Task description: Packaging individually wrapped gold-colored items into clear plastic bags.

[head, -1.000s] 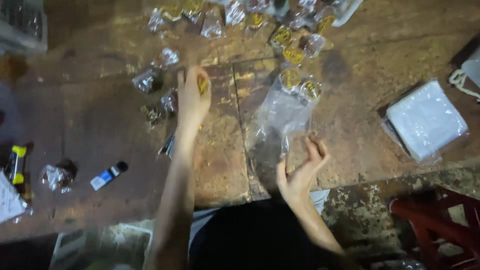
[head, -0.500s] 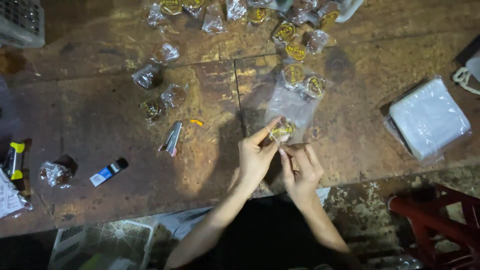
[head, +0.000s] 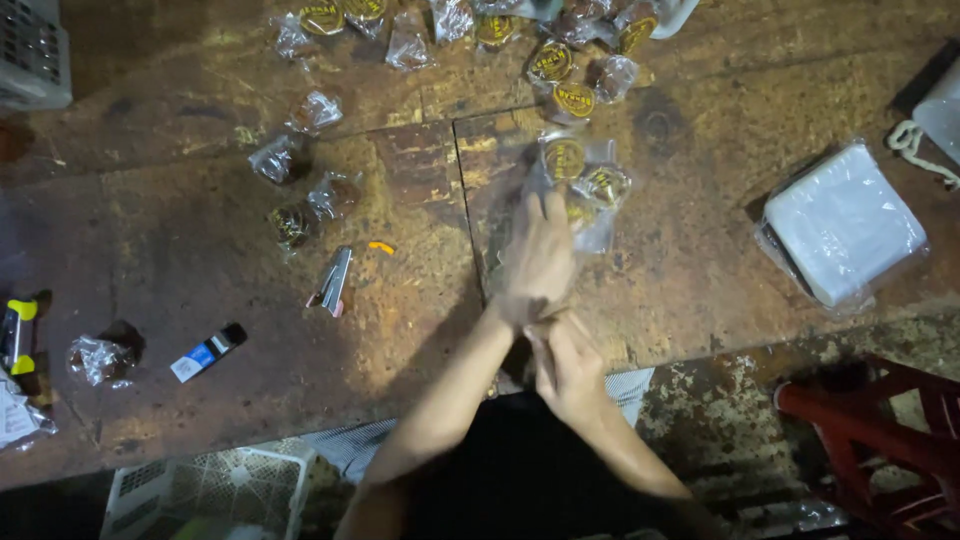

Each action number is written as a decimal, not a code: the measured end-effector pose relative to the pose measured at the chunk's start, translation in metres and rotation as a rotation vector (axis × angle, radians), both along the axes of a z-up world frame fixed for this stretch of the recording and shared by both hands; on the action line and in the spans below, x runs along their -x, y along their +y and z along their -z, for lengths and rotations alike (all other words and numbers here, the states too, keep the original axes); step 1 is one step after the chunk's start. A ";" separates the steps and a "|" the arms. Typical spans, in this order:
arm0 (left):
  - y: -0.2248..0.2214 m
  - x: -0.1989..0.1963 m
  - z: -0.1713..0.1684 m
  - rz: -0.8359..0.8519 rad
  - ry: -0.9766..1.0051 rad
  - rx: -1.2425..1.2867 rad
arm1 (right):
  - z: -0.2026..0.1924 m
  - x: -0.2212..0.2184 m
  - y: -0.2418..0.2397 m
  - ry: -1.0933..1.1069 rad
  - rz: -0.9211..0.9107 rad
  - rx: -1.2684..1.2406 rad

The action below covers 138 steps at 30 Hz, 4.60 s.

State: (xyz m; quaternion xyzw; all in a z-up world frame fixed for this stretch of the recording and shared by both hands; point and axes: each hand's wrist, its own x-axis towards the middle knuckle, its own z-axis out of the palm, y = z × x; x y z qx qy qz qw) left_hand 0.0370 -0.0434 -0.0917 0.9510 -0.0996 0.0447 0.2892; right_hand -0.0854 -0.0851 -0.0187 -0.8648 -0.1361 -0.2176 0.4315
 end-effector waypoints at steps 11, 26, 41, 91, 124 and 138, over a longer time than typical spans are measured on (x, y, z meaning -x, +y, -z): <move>0.025 -0.028 0.008 0.020 0.426 -0.046 | -0.030 -0.140 -0.063 0.152 -0.021 0.425; 0.033 -0.018 0.004 -0.143 0.240 0.472 | 0.031 -0.189 -0.084 0.280 -0.096 0.842; 0.273 -0.012 -0.045 -0.549 0.228 -0.567 | 0.039 -0.193 -0.093 0.245 -0.058 0.825; 0.160 0.117 -0.119 -0.170 0.649 0.826 | 0.005 -0.001 -0.013 0.223 -0.048 0.110; 0.016 -0.003 -0.018 -0.186 0.633 0.489 | -0.019 -0.037 -0.030 -0.048 -0.063 -0.081; 0.105 -0.023 -0.084 0.771 0.740 0.368 | 0.025 -0.179 -0.063 0.252 0.015 0.653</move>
